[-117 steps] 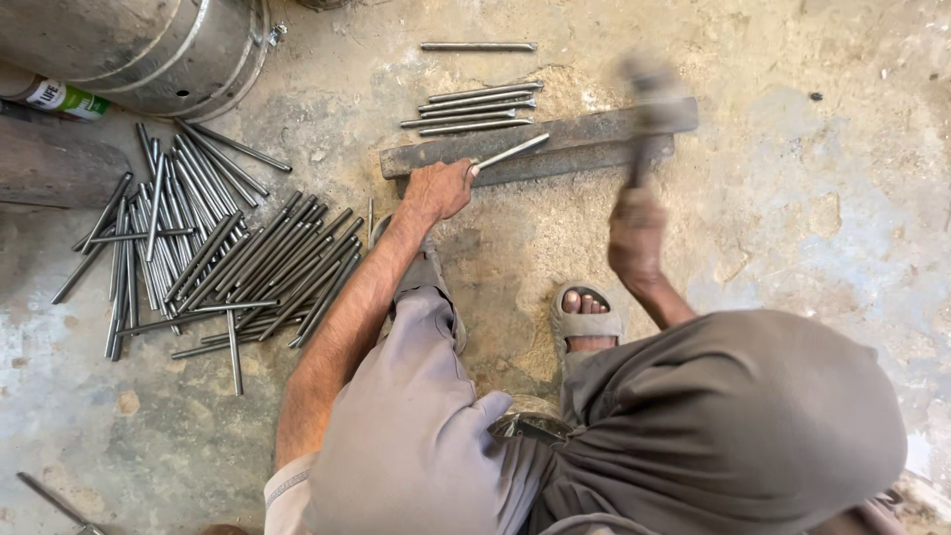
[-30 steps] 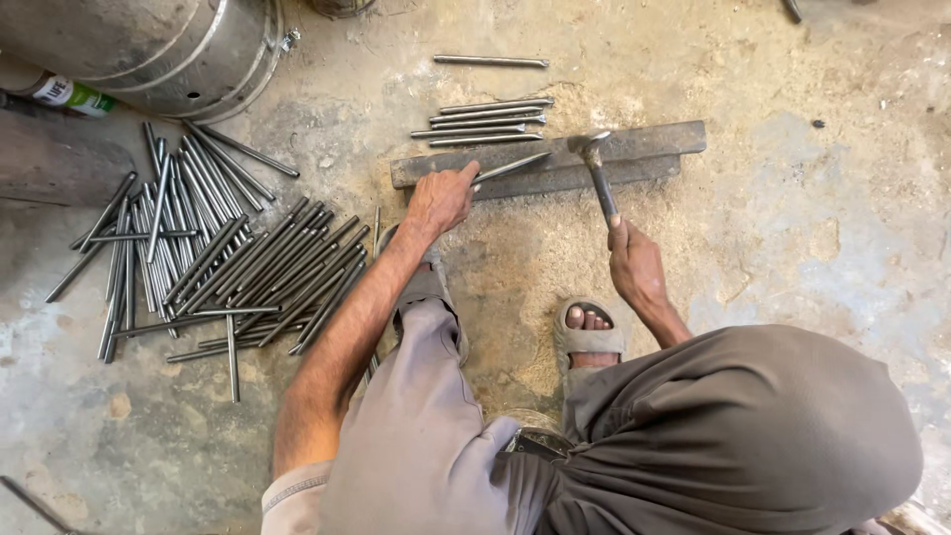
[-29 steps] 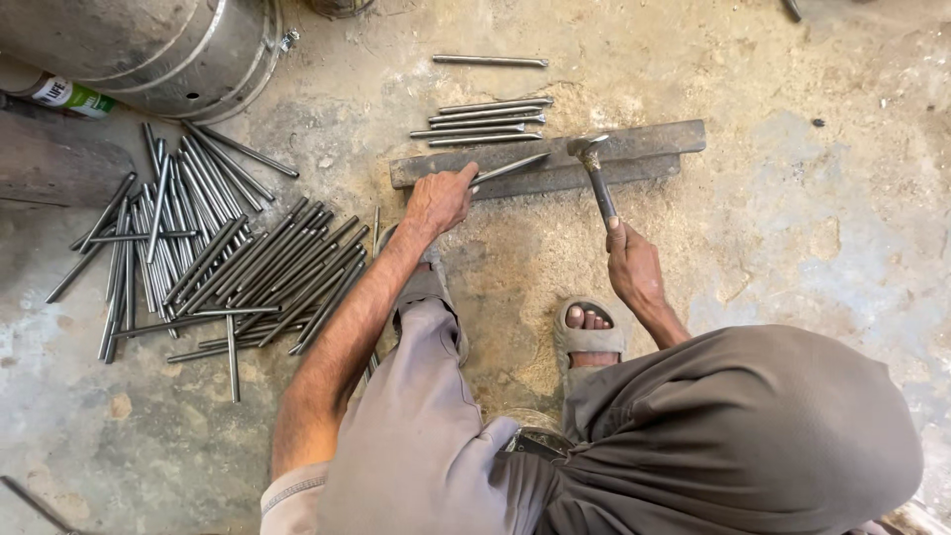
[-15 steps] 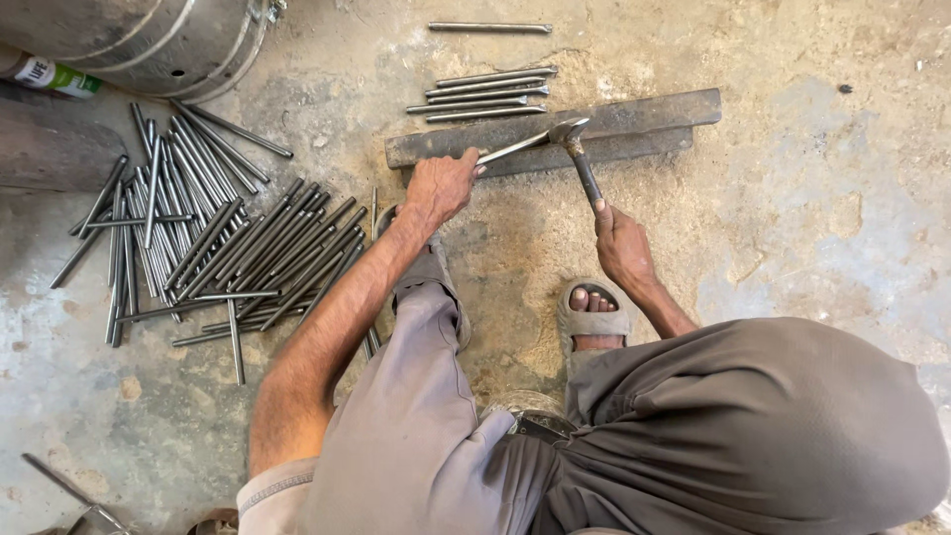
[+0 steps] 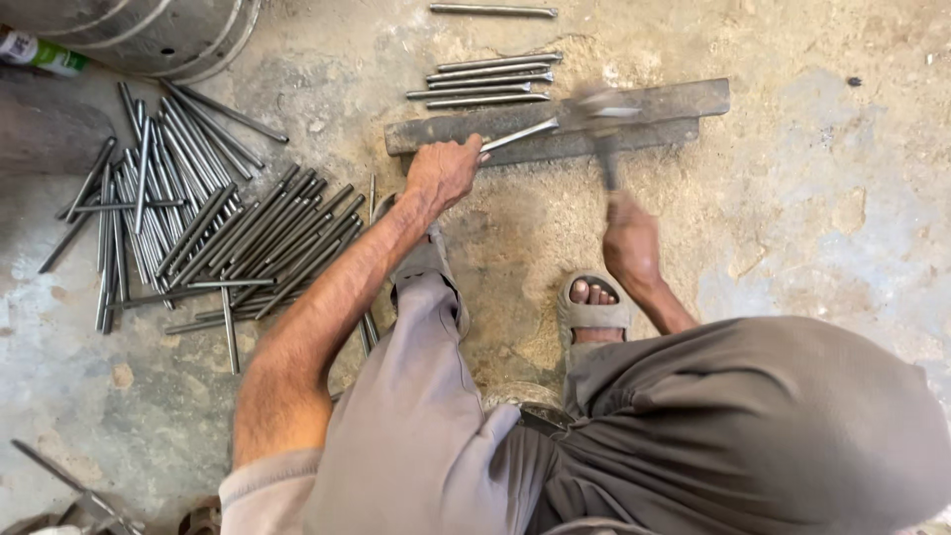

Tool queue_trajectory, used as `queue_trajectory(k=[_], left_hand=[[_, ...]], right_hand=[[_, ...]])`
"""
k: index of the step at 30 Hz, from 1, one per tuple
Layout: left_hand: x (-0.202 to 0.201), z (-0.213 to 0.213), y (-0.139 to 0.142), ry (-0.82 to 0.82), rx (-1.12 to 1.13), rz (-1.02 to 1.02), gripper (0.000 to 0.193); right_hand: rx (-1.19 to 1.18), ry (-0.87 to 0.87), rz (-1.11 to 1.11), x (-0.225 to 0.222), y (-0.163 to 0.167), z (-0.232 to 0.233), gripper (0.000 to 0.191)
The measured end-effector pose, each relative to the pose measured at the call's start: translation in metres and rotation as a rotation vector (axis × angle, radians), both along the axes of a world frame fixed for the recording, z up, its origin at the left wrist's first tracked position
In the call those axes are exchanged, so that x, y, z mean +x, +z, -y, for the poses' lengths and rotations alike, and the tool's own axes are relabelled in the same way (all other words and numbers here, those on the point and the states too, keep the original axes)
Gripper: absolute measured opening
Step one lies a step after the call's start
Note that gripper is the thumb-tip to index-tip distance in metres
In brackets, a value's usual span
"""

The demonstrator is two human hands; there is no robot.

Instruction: The person sits on the floor and repeatedly hammers metal rods placed on a flat metal block to shape their ends. They pick up rods from a pile, position them, strike them with a hammer, and set the finished pieces aside.

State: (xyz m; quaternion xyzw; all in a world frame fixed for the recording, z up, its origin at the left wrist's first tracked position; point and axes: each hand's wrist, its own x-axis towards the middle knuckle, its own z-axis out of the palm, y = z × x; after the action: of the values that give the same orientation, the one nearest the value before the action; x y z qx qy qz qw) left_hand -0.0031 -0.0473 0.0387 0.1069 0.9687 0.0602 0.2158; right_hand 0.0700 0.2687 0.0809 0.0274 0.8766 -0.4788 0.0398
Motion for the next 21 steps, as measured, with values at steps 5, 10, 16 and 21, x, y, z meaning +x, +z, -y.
queue_trajectory(k=[5,10,16,21], left_hand=[[0.006,-0.002,0.0,-0.049,0.095,-0.195,0.026],[0.0,0.0,0.005,-0.003,0.055,-0.008,0.034],[-0.004,0.001,0.014,-0.055,0.061,-0.113,0.026],[0.005,0.0,0.006,-0.04,0.081,-0.086,0.029]], right_hand=[[0.203,0.051,0.088,-0.01,-0.003,-0.012,0.062],[0.022,-0.015,0.065,-0.008,0.002,-0.007,0.058],[0.107,0.089,0.144,-0.031,-0.015,-0.005,0.057],[0.108,0.032,0.051,-0.022,-0.035,-0.005,0.053]])
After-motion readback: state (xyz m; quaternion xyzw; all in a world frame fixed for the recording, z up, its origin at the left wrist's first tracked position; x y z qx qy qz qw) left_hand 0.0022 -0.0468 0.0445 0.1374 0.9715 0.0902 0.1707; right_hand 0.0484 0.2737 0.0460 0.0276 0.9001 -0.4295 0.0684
